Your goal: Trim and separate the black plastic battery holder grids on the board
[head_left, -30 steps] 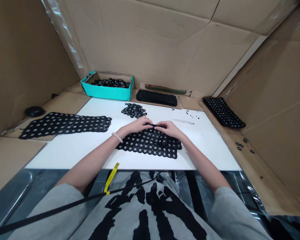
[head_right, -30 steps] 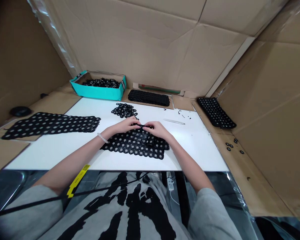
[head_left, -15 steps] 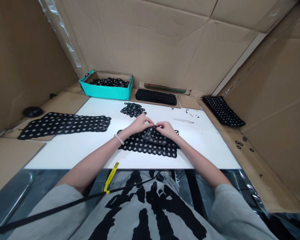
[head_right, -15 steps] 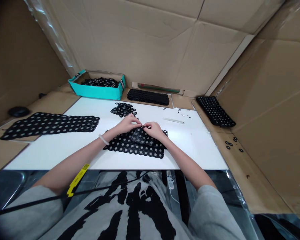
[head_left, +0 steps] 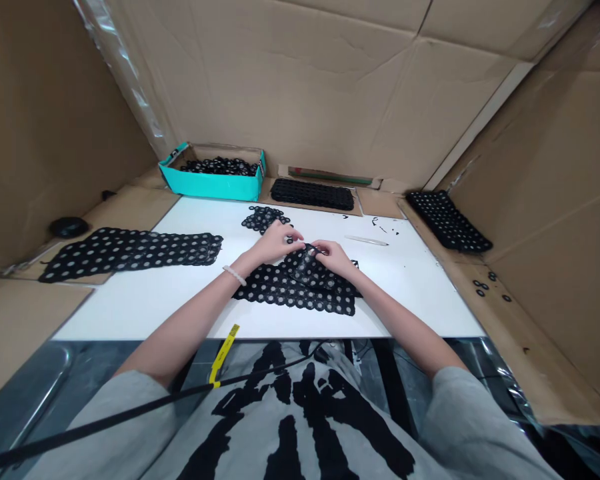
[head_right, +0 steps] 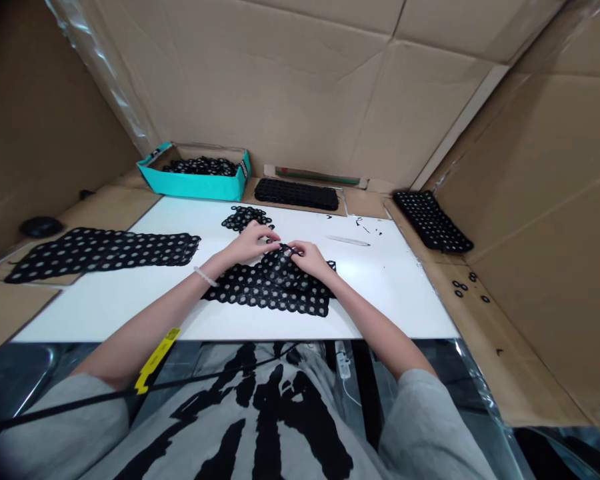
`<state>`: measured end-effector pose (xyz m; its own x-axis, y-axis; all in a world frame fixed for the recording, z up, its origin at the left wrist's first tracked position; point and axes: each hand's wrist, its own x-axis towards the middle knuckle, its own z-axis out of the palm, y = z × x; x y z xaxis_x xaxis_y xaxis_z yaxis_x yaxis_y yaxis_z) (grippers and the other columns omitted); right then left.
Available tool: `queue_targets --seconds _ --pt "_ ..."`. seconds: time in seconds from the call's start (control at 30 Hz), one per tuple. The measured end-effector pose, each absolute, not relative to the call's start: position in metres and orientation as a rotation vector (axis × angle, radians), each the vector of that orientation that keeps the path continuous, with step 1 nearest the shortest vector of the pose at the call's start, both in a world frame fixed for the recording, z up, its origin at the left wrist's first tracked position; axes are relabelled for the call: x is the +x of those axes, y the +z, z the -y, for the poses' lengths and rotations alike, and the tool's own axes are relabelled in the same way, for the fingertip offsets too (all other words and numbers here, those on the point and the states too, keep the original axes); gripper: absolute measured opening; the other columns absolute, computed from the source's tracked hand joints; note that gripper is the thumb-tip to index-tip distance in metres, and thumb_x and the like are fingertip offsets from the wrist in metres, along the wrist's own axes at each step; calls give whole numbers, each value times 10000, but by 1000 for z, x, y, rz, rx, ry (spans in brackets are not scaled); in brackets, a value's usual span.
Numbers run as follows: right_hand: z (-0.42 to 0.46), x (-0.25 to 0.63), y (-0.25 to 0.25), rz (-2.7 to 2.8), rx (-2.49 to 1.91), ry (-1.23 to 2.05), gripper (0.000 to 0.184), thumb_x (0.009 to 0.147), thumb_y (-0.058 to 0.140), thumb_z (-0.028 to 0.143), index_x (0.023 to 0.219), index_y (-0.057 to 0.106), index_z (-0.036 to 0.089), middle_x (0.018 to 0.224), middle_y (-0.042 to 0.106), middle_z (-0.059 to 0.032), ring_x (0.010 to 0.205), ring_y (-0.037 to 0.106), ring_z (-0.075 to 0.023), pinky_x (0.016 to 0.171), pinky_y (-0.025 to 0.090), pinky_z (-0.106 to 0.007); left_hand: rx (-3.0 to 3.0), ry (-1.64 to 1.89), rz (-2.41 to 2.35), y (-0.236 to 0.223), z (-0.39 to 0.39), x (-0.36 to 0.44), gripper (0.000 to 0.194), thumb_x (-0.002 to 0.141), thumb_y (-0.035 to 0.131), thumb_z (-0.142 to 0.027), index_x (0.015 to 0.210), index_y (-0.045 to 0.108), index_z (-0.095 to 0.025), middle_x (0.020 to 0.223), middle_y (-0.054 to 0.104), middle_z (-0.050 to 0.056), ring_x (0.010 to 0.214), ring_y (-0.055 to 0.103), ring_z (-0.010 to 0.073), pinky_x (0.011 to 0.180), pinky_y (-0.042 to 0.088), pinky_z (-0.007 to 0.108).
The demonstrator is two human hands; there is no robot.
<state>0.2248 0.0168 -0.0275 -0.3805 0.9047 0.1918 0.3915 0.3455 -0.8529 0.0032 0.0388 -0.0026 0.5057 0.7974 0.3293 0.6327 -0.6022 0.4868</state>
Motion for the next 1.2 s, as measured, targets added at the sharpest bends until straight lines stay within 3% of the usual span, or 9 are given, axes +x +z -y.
queue_targets --seconds 0.2,0.33,0.4,0.5,0.6,0.8,1.0,1.1,1.2 --pt "-19 225 -33 1935 -1067 1006 293 733 507 188 918 734 176 970 737 -47 908 655 -198 834 481 -295 2182 786 -1147 -8 -38 15 323 783 628 -482 799 762 -188 821 751 53 780 624 218 755 443 328" --pt "-18 226 -32 1971 -1197 931 293 754 484 174 911 732 171 935 740 -42 880 648 -202 858 467 -312 1924 958 -1420 -16 -56 -4 334 796 587 -467 758 761 -184 772 743 63 768 626 232 760 456 346" --pt "-18 227 -30 1976 -1200 938 319 748 475 155 945 727 170 959 738 -43 904 645 -203 873 461 -311 1942 1033 -1621 -17 -62 -16 344 846 549 -457 838 778 -200 864 748 80 858 597 257 827 432 388" --pt "-17 228 -28 1970 -1172 974 362 745 470 145 1005 721 171 1025 731 -49 966 641 -206 908 449 -313 2045 1084 -1866 -13 -62 -26 399 920 470 -445 1151 729 -248 1178 686 104 1071 488 324 910 362 471" --pt "-18 228 -29 1983 -1113 973 397 744 463 143 1051 713 178 1072 722 -48 998 632 -204 917 446 -309 2206 995 -1769 -7 -54 -18 458 924 476 -451 1285 648 -228 1175 677 117 1076 479 326 914 356 464" --pt "-22 230 -32 2050 -1030 977 420 708 455 139 1041 711 170 982 723 -31 902 620 -181 837 446 -272 2308 756 -1150 -2 -38 10 376 786 648 -541 917 776 -213 927 754 59 927 607 245 862 415 339" --pt "-20 231 -29 2076 -1251 954 260 733 434 205 784 685 159 741 670 0 700 548 -156 701 392 -256 1865 990 -1293 -11 -57 -5 360 692 717 -510 759 763 -160 782 746 66 730 629 212 699 445 311" --pt "-19 231 -29 2060 -1315 939 211 725 441 219 709 642 159 651 613 13 642 502 -143 651 359 -250 1842 1124 -1521 -13 -66 -17 325 790 643 -455 848 775 -164 866 751 82 794 626 231 757 444 340" --pt "-19 231 -30 2024 -1318 972 200 704 448 202 718 642 157 671 627 14 651 512 -143 655 366 -248 1948 1181 -1785 -7 -65 -24 360 898 529 -400 1126 735 -213 1165 695 107 1034 572 297 883 401 418"
